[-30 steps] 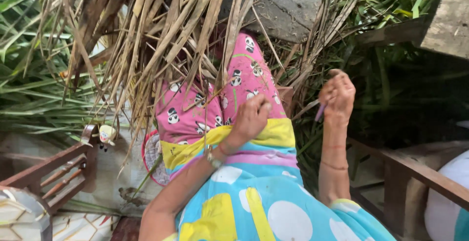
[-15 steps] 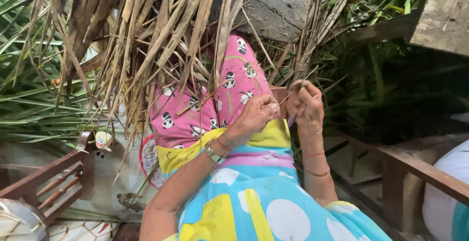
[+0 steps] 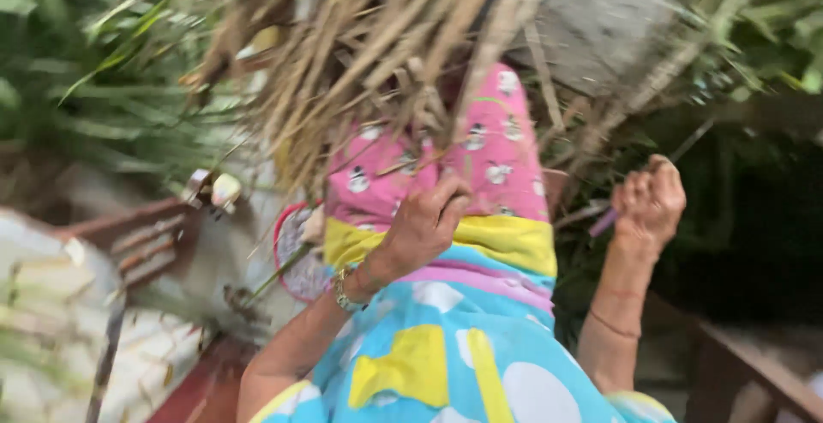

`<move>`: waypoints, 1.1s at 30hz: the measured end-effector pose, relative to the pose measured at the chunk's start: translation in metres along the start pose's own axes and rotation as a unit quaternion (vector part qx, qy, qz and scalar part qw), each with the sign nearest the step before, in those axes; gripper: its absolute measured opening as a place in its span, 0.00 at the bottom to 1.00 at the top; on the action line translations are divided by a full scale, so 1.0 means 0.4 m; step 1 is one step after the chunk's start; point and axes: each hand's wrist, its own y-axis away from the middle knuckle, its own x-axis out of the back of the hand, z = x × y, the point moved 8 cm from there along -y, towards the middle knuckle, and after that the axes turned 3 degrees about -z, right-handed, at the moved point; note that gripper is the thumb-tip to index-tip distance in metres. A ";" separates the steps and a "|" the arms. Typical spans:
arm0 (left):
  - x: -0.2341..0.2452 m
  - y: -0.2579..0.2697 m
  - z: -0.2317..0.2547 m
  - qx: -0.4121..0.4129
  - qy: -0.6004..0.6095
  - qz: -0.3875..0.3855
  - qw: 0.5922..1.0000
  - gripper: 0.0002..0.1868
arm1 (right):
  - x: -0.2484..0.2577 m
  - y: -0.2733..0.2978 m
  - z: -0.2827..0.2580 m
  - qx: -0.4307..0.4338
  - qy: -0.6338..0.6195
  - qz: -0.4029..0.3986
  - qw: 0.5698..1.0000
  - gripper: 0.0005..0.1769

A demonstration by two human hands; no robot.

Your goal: Stripping leaves from palm fronds to extract the central ribs.

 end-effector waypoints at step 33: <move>0.479 0.509 -1.347 0.201 0.435 0.824 0.302 0.10 | -0.306 0.126 0.145 -0.012 0.388 -0.058 0.920 0.10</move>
